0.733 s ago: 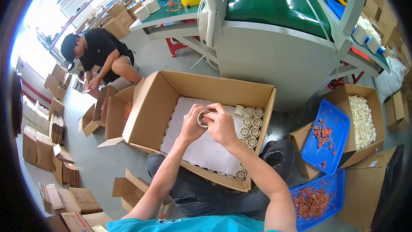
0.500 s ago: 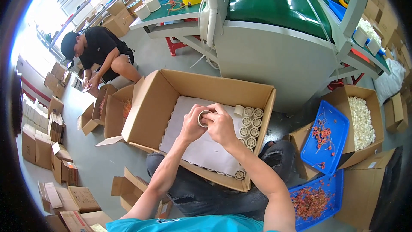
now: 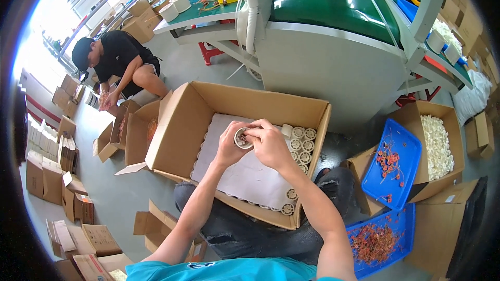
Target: The person applies small components to cylindrical bases using an applicator stick, taking the components from a cardboard box and placing the finished bases into a blue tray.
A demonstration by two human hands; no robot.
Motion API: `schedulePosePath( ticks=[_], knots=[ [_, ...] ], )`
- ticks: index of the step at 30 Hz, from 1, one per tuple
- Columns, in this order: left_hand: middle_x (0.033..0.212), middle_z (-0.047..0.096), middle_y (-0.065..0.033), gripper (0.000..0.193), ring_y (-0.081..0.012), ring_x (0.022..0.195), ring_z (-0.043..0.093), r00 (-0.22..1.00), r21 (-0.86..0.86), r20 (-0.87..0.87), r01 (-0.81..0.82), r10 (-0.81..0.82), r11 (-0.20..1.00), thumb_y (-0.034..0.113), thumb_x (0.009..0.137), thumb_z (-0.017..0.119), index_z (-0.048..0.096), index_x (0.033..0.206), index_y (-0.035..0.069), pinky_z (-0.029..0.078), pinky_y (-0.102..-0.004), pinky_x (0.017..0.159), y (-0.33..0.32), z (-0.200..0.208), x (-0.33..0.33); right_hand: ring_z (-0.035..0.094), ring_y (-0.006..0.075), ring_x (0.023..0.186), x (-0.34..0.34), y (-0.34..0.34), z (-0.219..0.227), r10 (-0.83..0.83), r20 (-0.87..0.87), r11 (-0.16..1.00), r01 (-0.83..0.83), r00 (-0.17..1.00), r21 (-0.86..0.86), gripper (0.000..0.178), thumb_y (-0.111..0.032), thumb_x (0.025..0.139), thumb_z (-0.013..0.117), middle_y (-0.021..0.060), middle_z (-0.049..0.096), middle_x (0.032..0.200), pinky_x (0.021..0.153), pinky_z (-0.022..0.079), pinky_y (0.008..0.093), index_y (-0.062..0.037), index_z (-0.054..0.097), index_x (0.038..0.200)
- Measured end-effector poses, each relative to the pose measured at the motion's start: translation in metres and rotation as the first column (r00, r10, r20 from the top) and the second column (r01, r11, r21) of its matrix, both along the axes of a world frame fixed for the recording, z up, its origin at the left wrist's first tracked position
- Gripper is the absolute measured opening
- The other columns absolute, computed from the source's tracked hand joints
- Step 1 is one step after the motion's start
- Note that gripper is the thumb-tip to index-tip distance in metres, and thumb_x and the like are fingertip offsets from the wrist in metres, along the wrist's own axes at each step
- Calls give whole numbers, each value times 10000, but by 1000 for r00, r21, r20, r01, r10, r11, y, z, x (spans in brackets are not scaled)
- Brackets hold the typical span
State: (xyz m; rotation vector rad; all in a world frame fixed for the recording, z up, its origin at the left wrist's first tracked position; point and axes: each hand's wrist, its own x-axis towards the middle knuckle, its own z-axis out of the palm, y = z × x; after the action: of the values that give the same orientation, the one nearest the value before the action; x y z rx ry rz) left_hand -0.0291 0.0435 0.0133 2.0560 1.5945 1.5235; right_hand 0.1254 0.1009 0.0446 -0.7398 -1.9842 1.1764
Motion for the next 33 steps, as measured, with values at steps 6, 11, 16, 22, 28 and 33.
schedulePosePath(
  ticks=[6, 11, 16, 22, 28, 33],
  knots=[
    [1103, 637, -145, 741, -294, 967, 662, 993, -85, 111, -26, 35, 996, 49, 629, 866, 467, 1254, 41, 551, -365, 789, 4, -27, -6, 654, 286, 940, 3, -14, 22, -18, 120, 968, -13, 993, 252, 253, -122, 813, 721, 116, 640, 1055, 813, 532, 380, -53, 675, 1052],
    [1402, 336, -209, 1020, -350, 1211, 479, 987, -310, 162, 49, 2, 949, 170, 683, 853, 213, 1469, 53, 434, -439, 1007, 12, -20, -2, 642, 287, 902, 17, 17, 35, -274, -175, 926, 308, 946, 219, 349, -63, 733, 731, 131, 618, 1003, 811, 515, 373, -30, 617, 1061],
    [1333, 401, -212, 928, -356, 1203, 477, 999, -578, 34, 45, -31, 815, 304, 745, 814, 261, 1446, 53, 433, -461, 1003, 50, -114, -20, 625, 226, 961, 22, 119, 118, -409, -519, 764, 592, 751, 256, 373, -88, 795, 692, 118, 629, 1063, 854, 497, 342, -16, 555, 1135],
    [1331, 410, -265, 895, -447, 1186, 480, 945, -800, -282, -136, -167, 585, 358, 767, 771, 256, 1454, 104, 419, -583, 941, 90, -178, 14, 606, 411, 998, -49, 280, 169, -455, -429, 555, 625, 780, 548, 439, -252, 827, 691, 227, 580, 1155, 840, 502, 450, -56, 509, 1175],
    [1278, 469, -266, 812, -443, 1157, 503, 906, -717, -420, -293, -57, 632, 317, 816, 708, 265, 1433, 27, 432, -565, 926, 117, -222, 53, 543, 423, 1125, -65, 324, 147, -559, 11, 635, 420, 829, 649, 627, -295, 928, 597, 308, 521, 1202, 967, 430, 498, -26, 338, 1432],
    [1184, 543, -288, 731, -453, 1100, 539, 944, -731, -305, -318, 128, 604, 269, 806, 698, 335, 1356, -48, 442, -549, 903, 141, -276, 68, 558, 428, 1095, -46, 307, 141, -593, -93, 570, 499, 800, 653, 643, -283, 925, 599, 269, 533, 1179, 929, 454, 504, -38, 335, 1457]
  ],
)
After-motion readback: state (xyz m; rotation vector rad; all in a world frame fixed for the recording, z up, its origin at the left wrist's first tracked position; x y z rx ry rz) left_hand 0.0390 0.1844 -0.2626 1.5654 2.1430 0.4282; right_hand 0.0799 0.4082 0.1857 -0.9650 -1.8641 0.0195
